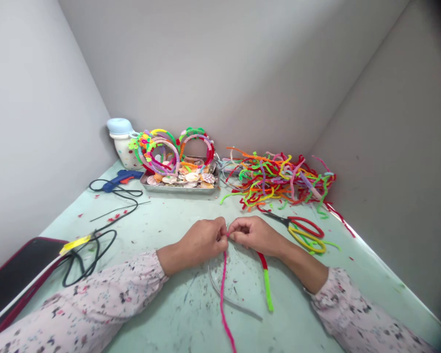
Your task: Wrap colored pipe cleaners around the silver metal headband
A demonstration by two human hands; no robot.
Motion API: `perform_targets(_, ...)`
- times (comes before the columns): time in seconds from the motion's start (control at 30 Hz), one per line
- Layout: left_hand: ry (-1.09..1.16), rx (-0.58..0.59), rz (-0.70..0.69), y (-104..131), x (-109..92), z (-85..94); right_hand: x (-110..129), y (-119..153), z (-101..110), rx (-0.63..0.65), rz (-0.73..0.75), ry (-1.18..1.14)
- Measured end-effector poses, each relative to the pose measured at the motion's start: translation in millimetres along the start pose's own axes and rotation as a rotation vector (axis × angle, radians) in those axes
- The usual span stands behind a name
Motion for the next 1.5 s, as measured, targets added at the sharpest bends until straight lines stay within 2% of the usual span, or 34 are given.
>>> perform_targets(0.3,0.001,-0.005,0.016,0,1,-1.0,2,0,1,-0.050,0.078,0.076)
perform_targets(0.6,-0.033,0.003,0.043,1,0,-0.8,7,2,-1,-0.084,0.192,0.278)
perform_targets(0.87,0.132,0.000,0.064,0,5,-2.9,17,7,-3,-0.118,0.255,0.381)
perform_targets(1.0,0.390,0.040,0.088,-2,9,-5.8,15,8,-1,-0.135,0.223,0.324)
perform_targets(1.13,0.711,0.119,0.177,-4,10,-7.7,9,8,3,-0.136,0.141,0.184)
perform_targets(1.2,0.814,0.115,0.221,-6,10,-6.4,5,8,6,-0.143,0.095,0.087)
perform_targets(1.33,0.891,0.075,0.244,-7,9,-3.7,3,8,14,-0.203,0.058,-0.075)
perform_targets(1.5,0.863,0.124,0.165,-6,1,-4.5,7,8,20,-0.283,0.088,-0.101)
Point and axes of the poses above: each hand's wrist, its own y-axis away from the middle knuckle, its own z-axis out of the back of the hand, x = y × z, the point moved 6 cm from there along -y, towards the middle knuckle, and after that the axes turned 6 degrees about -y, right-handed, at the moved point
